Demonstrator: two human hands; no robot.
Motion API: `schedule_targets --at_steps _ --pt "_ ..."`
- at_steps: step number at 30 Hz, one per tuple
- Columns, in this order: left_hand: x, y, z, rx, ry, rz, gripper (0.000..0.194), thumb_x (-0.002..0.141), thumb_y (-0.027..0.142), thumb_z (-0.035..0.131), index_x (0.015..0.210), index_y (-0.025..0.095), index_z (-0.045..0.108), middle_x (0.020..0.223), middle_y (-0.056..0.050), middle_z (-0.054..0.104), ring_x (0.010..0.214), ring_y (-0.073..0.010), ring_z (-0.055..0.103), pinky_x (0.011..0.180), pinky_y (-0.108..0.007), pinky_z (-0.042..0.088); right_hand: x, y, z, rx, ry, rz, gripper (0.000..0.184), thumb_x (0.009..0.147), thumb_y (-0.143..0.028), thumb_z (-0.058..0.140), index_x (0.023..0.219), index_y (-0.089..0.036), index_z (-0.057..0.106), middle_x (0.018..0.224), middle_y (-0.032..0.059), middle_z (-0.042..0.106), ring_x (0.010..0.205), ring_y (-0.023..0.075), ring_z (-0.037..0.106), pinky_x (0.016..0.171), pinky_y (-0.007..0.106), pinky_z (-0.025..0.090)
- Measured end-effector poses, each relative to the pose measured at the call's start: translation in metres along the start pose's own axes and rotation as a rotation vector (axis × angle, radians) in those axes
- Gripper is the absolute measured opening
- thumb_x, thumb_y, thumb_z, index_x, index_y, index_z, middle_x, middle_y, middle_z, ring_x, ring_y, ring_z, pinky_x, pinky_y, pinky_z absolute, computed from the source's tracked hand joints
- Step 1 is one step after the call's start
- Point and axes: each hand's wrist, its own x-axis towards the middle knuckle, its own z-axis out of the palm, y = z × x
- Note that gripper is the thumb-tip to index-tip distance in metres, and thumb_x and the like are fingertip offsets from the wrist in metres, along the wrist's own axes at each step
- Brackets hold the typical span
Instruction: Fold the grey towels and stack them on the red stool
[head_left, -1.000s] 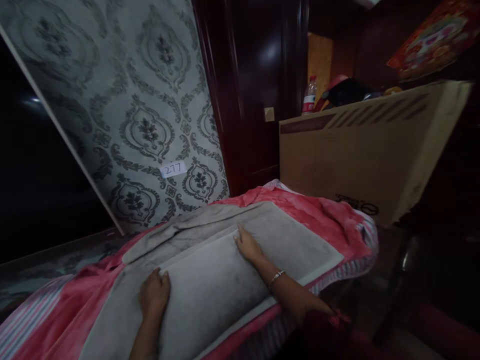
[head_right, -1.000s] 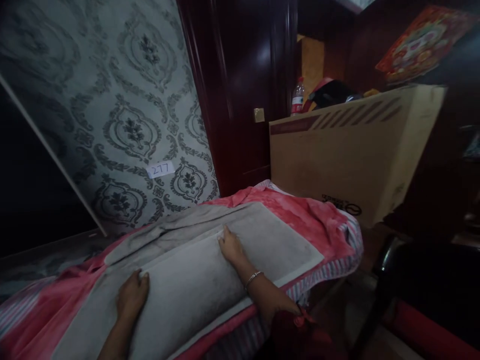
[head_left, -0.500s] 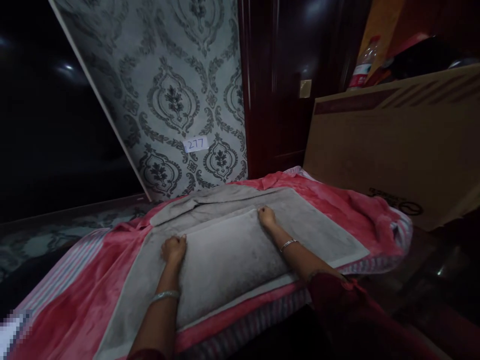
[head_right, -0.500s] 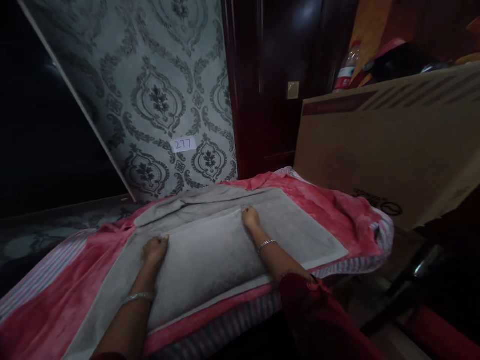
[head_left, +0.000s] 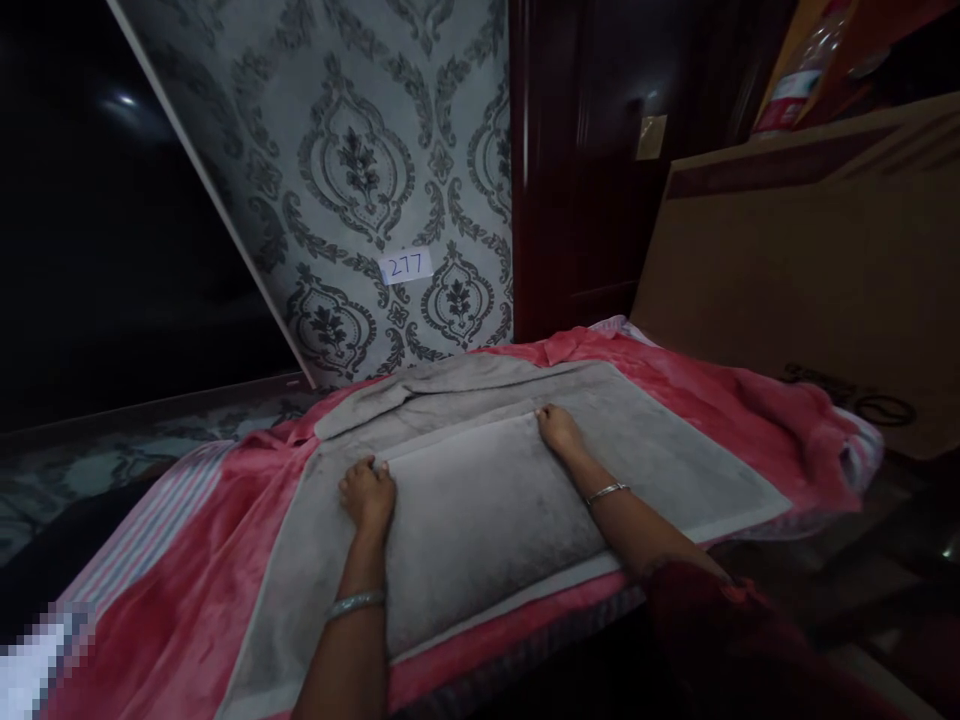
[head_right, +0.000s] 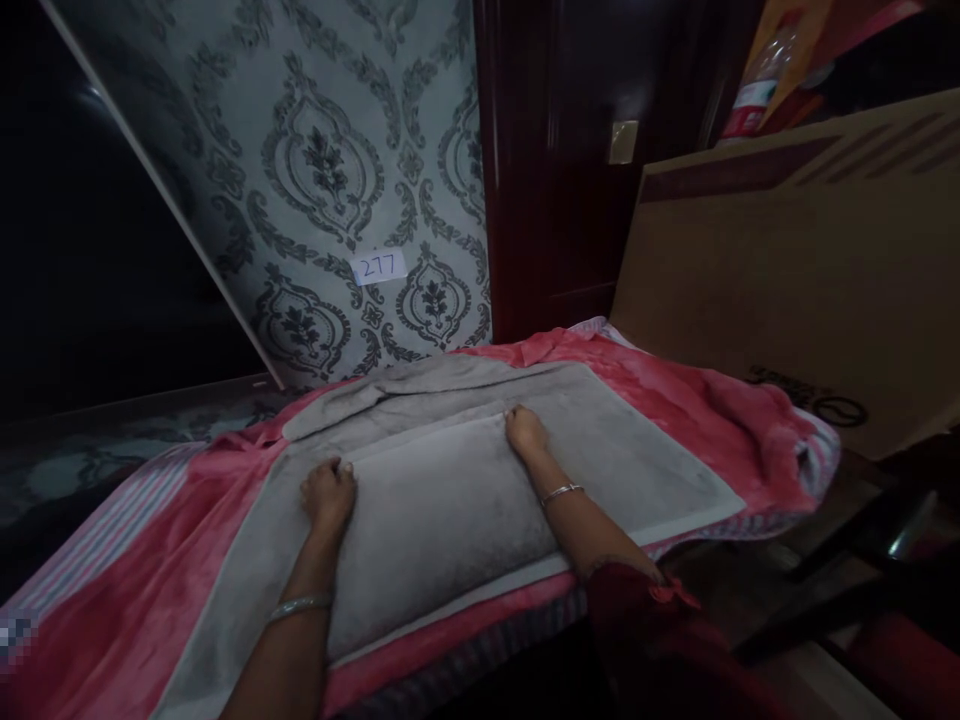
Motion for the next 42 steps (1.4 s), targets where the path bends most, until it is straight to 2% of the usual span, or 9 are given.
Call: schedule_targets --at_steps 8,17,21,23,26,29,31,36,42 --pt "-0.004 -0.003 0.006 0.022 -0.023 0.012 0.043 0.095 0.030 0.047 0.129 0.010 0.063 0.137 -0.021 0.056 0.124 -0.0341 0.052 0.099 -0.045 0.044 -0.003 0.010 0.003 -0.050 0.041 -0.009 0.042 0.101 -0.033 0.038 0.119 -0.014 0.071 0.117 0.0164 0.071 0.108 0.0241 0.067 0.088 0.029 0.048" --pt "-0.012 -0.004 -0.002 0.018 -0.064 -0.009 0.039 0.095 0.024 0.045 0.128 0.015 0.064 0.134 -0.017 0.060 0.126 -0.0292 0.054 0.103 -0.040 0.043 0.003 0.022 0.008 -0.102 0.018 -0.050 0.044 0.099 -0.032 0.038 0.118 -0.009 0.071 0.112 0.0209 0.071 0.104 0.0303 0.068 0.083 0.035 0.051" --pt "-0.015 0.000 -0.013 0.022 -0.045 -0.043 0.042 0.093 0.024 0.049 0.131 0.013 0.061 0.138 -0.018 0.058 0.128 -0.0284 0.054 0.105 -0.038 0.043 0.012 0.023 -0.001 -0.113 -0.048 -0.104 0.044 0.098 -0.030 0.041 0.124 -0.008 0.068 0.119 0.0203 0.069 0.109 0.0313 0.066 0.087 0.036 0.052" --pt "-0.021 0.016 -0.019 0.033 -0.027 0.041 0.051 0.091 0.025 0.051 0.140 0.011 0.053 0.149 -0.020 0.048 0.138 -0.0293 0.045 0.111 -0.040 0.039 0.008 0.016 -0.007 -0.103 0.010 -0.204 0.048 0.097 -0.029 0.042 0.136 -0.008 0.060 0.128 0.0198 0.065 0.116 0.0313 0.063 0.093 0.039 0.051" --pt "-0.039 0.056 -0.014 0.046 -0.079 0.372 0.058 0.093 0.031 0.049 0.148 0.013 0.044 0.160 -0.018 0.036 0.149 -0.0279 0.030 0.120 -0.044 0.028 -0.012 0.000 -0.012 -0.135 0.123 -0.454 0.051 0.097 -0.027 0.039 0.143 -0.009 0.053 0.142 0.0184 0.056 0.130 0.0286 0.054 0.108 0.041 0.043" --pt "-0.063 0.095 0.007 0.058 -0.192 0.683 0.059 0.096 0.040 0.045 0.151 0.020 0.040 0.163 -0.011 0.033 0.152 -0.0251 0.024 0.123 -0.049 0.021 -0.038 -0.012 -0.004 -0.251 0.087 -0.588 0.052 0.100 -0.030 0.034 0.146 -0.014 0.050 0.153 0.0152 0.044 0.142 0.0292 0.040 0.116 0.051 0.032" --pt "-0.076 0.106 0.026 0.088 -0.261 0.783 0.060 0.097 0.044 0.042 0.153 0.022 0.039 0.164 -0.009 0.031 0.153 -0.0253 0.022 0.124 -0.053 0.017 -0.050 -0.012 0.004 -0.329 0.032 -0.604 0.054 0.101 -0.036 0.032 0.150 -0.020 0.046 0.158 0.0115 0.038 0.146 0.0314 0.032 0.116 0.059 0.028" --pt "-0.085 0.102 0.052 0.143 -0.316 0.797 0.065 0.099 0.049 0.035 0.155 0.017 0.035 0.164 -0.013 0.030 0.153 -0.0274 0.020 0.125 -0.053 0.014 -0.059 0.000 0.017 -0.356 -0.048 -0.594 0.056 0.102 -0.044 0.032 0.155 -0.025 0.038 0.162 0.0086 0.032 0.149 0.0313 0.025 0.117 0.057 0.024" --pt "-0.059 0.077 0.027 0.256 -0.336 0.643 0.071 0.097 0.057 0.035 0.155 0.016 0.035 0.164 -0.014 0.029 0.153 -0.0291 0.021 0.124 -0.053 0.012 -0.056 0.002 0.015 -0.323 -0.045 -0.590 0.056 0.103 -0.044 0.032 0.154 -0.024 0.039 0.161 0.0087 0.032 0.149 0.0321 0.024 0.117 0.058 0.023"
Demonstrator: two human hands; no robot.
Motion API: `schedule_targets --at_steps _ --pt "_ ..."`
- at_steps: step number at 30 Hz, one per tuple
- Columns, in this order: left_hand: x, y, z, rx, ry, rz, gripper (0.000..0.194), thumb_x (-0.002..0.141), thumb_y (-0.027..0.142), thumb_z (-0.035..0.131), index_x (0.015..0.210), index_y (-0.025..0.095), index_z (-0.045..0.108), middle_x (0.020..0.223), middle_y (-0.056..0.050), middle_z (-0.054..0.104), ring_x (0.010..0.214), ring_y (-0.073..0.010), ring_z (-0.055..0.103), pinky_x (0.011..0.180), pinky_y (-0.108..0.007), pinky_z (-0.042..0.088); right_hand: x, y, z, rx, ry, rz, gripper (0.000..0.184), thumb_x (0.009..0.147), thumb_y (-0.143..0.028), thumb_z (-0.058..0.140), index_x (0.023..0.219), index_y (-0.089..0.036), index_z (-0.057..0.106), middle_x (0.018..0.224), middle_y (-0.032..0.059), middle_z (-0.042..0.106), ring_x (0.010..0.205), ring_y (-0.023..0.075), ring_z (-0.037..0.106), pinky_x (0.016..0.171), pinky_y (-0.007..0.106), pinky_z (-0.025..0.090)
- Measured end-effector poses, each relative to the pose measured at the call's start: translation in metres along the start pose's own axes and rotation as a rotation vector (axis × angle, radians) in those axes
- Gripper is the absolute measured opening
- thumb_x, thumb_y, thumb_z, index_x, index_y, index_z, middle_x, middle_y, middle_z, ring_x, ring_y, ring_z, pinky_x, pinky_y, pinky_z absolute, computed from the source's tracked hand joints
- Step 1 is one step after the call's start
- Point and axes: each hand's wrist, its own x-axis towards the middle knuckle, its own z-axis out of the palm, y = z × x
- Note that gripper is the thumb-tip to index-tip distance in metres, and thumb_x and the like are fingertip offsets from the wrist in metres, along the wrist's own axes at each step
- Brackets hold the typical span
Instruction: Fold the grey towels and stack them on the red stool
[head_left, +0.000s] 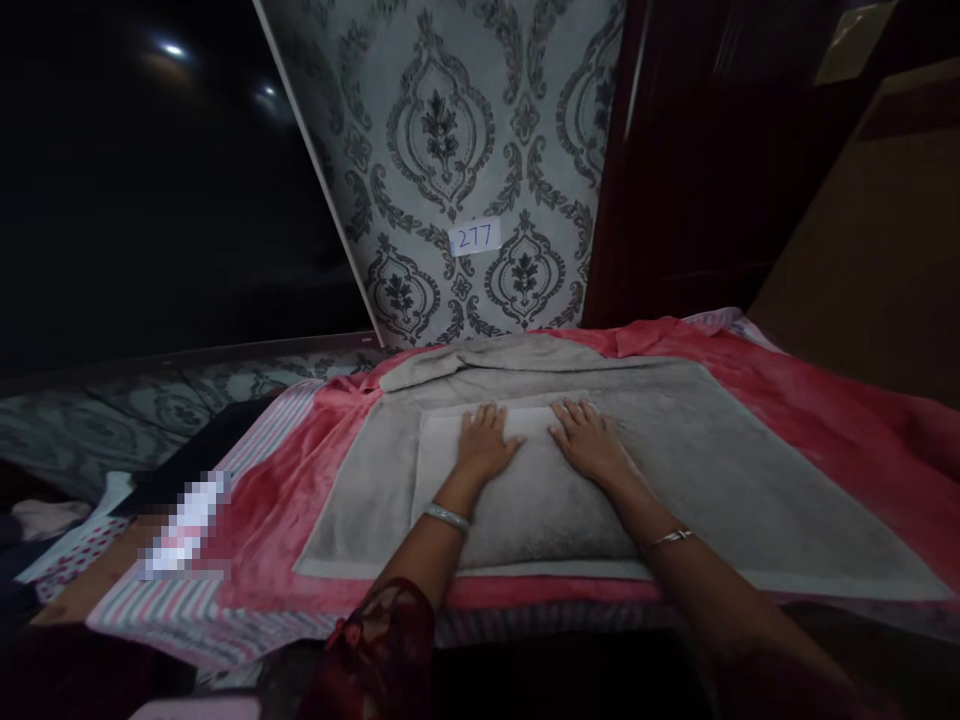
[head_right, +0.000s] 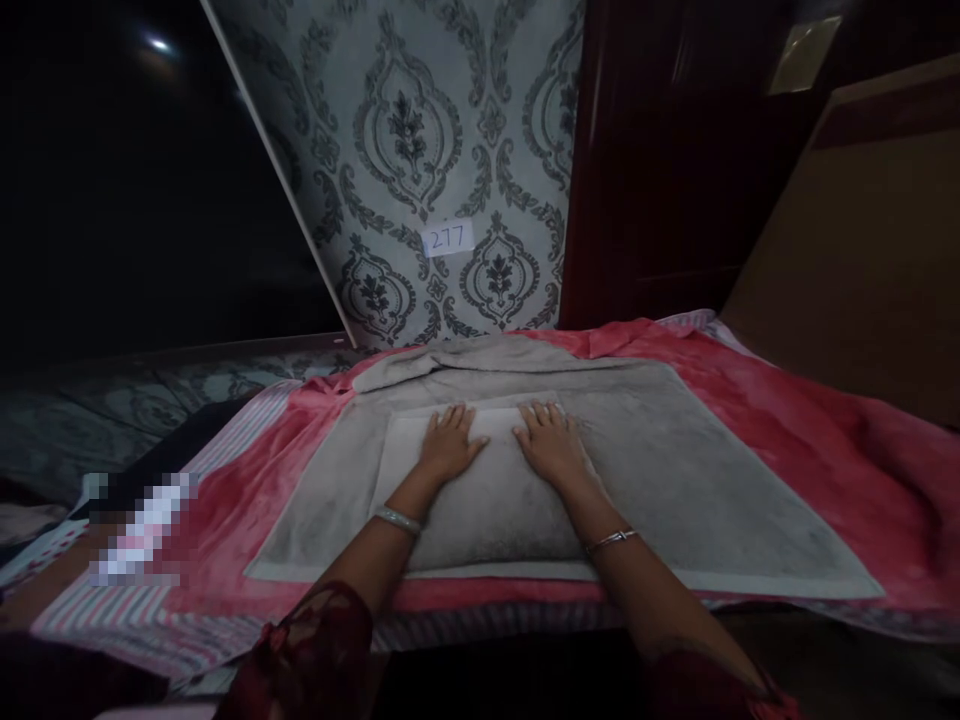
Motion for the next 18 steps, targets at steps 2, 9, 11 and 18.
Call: schedule_targets --at_steps 2,9,11,18 --pt "-0.005 -0.025 -0.007 0.019 -0.008 -0.095 0.068 0.098 0.054 0.035 0.155 0.017 0.035 0.164 -0.014 0.028 0.153 -0.0285 0.020 0.124 -0.052 0.011 0.000 0.000 -0.001 0.010 0.004 -0.001 0.056 0.103 -0.044 0.032 0.154 -0.024 0.040 0.161 0.0092 0.033 0.149 0.0324 0.024 0.117 0.058 0.023" --pt "-0.033 -0.091 -0.008 -0.074 0.056 -0.353 0.060 0.102 0.041 0.028 0.157 0.016 0.030 0.165 -0.014 0.026 0.152 -0.0242 0.024 0.122 -0.047 0.022 -0.003 -0.004 -0.003 0.042 0.008 0.007 0.056 0.102 -0.042 0.036 0.154 -0.022 0.040 0.161 0.0093 0.033 0.149 0.0332 0.024 0.118 0.059 0.022" --pt "-0.035 -0.095 -0.010 -0.089 0.073 -0.378 0.059 0.101 0.038 0.031 0.155 0.015 0.033 0.162 -0.014 0.033 0.150 -0.0222 0.030 0.121 -0.041 0.024 -0.001 -0.004 -0.005 0.061 0.020 0.004 0.055 0.102 -0.041 0.037 0.153 -0.022 0.041 0.161 0.0092 0.033 0.149 0.0332 0.024 0.118 0.059 0.022" --pt "-0.042 -0.093 -0.024 -0.090 0.183 -0.567 0.057 0.092 0.046 0.046 0.129 0.006 0.061 0.141 -0.025 0.054 0.134 -0.0374 0.047 0.108 -0.048 0.038 0.014 0.032 -0.026 0.407 0.017 0.353 0.059 0.098 -0.033 0.042 0.152 -0.009 0.042 0.149 0.0174 0.049 0.138 0.0253 0.046 0.112 0.034 0.037"
